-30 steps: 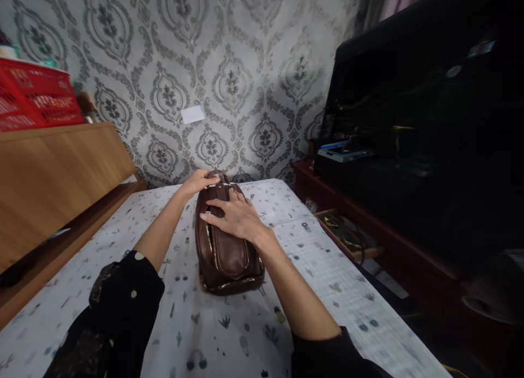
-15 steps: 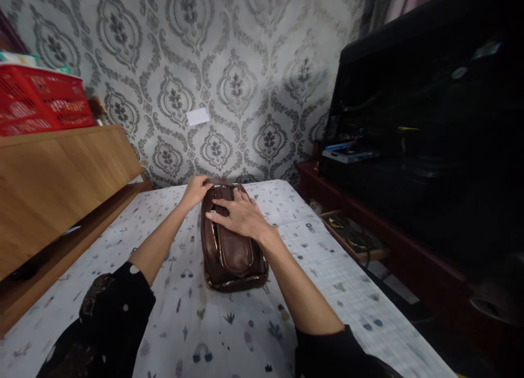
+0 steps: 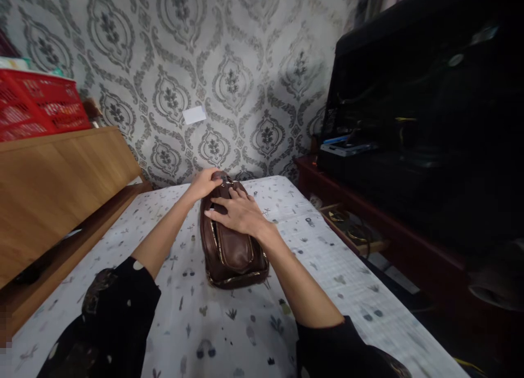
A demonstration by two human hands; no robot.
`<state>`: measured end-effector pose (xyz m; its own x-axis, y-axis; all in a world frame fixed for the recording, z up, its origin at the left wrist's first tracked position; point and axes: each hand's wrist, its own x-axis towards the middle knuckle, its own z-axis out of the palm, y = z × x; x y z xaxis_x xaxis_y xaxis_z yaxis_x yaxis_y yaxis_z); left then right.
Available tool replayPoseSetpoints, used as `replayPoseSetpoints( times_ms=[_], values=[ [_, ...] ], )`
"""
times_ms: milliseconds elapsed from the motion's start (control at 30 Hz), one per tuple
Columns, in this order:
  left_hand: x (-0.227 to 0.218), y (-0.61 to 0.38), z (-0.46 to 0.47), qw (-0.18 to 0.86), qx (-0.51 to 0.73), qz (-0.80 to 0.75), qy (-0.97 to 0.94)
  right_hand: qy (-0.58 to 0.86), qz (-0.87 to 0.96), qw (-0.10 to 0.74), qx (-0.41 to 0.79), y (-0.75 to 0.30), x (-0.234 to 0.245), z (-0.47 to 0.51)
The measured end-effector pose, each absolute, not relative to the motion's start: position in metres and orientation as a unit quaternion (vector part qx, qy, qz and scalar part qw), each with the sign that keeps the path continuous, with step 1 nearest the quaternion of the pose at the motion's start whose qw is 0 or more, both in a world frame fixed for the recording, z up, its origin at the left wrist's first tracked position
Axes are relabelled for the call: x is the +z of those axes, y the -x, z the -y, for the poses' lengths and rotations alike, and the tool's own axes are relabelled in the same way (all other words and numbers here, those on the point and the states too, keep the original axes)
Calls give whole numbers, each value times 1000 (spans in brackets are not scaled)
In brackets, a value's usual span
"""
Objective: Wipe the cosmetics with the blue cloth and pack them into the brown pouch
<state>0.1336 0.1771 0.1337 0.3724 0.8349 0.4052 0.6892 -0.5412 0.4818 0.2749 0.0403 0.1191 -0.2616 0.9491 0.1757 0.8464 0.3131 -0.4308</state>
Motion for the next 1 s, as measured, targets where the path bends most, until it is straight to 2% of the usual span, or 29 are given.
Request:
replayPoseSetpoints(
  times_ms=[333,600,833,1000],
  values=[
    [130,-172,-177,66,317,-489,-810,561,793,214,105,-274,119,-38],
    [123,-166,-169,111,370,-463,-798,565,793,204,96,-272,120,-35],
    [127,-155,-168,152,367,-405,-824,568,790,207,100,-273,120,-37],
    [133,-127,-179,164,367,-417,-816,577,785,202,100,-273,119,-37]
  ],
)
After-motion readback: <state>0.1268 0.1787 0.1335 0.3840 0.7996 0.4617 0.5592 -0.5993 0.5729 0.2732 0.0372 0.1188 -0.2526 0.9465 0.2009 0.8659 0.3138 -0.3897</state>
